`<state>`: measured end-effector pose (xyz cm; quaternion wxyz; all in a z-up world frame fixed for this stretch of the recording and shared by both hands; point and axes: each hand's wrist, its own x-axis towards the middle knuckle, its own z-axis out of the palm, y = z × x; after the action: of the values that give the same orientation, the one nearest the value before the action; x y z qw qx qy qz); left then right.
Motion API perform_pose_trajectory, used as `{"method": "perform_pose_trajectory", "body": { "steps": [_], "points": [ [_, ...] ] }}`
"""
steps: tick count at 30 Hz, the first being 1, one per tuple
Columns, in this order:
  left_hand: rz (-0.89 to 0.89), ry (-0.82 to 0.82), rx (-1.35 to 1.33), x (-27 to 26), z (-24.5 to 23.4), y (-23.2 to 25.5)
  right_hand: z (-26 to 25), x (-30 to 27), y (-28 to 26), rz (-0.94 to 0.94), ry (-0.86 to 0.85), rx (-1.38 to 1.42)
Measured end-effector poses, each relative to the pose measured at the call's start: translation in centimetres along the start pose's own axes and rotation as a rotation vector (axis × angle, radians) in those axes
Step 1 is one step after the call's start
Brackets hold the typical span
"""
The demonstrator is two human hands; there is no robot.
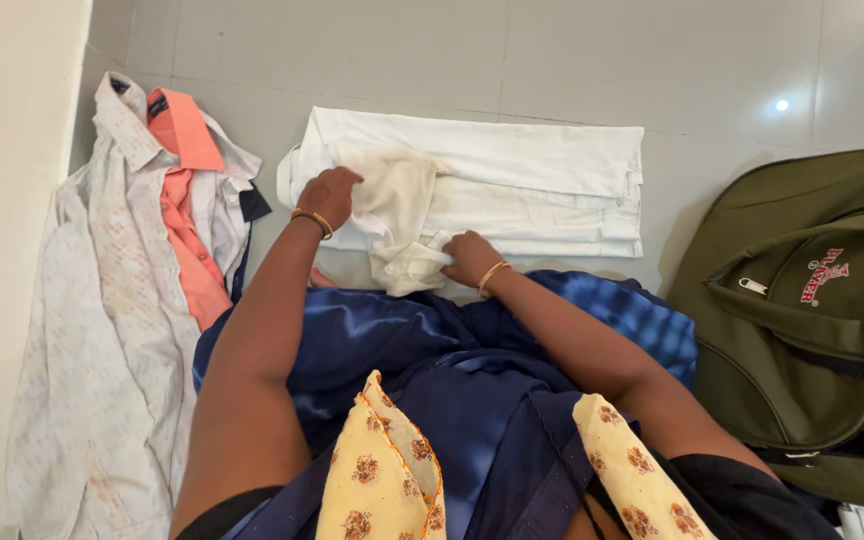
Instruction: The person folds a white long-sleeved shirt on the floor. They smooth the fabric, fold the sleeves inward, fold the sides, and then fold the shirt in half to create a neat rectangular bundle.
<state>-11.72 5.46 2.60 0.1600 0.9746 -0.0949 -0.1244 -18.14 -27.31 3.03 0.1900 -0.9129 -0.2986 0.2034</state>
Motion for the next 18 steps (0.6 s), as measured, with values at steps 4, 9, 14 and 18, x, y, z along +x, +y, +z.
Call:
{"method": "perform_pose_trajectory", "body": {
  "steps": [4,9,14,18],
  "points": [
    [0.156,0.202,0.016,1.1,2.6,-2.8,-2.4,-0.9,2.6,-0.011,0.192,0.412],
    [0.085,0.158,-0.042,1.6,2.9,-3.8,-9.1,-3.5,5.1,0.050,0.277,0.551],
    [0.022,0.172,-0.032,1.6,1.7,-2.3,-15.7,-6.8,7.3,0.207,0.181,0.442],
    [-0.022,0.175,-0.083,1.7,0.0,-1.5,-17.5,-8.0,9.7,0.284,0.182,0.404]
  ]
}}
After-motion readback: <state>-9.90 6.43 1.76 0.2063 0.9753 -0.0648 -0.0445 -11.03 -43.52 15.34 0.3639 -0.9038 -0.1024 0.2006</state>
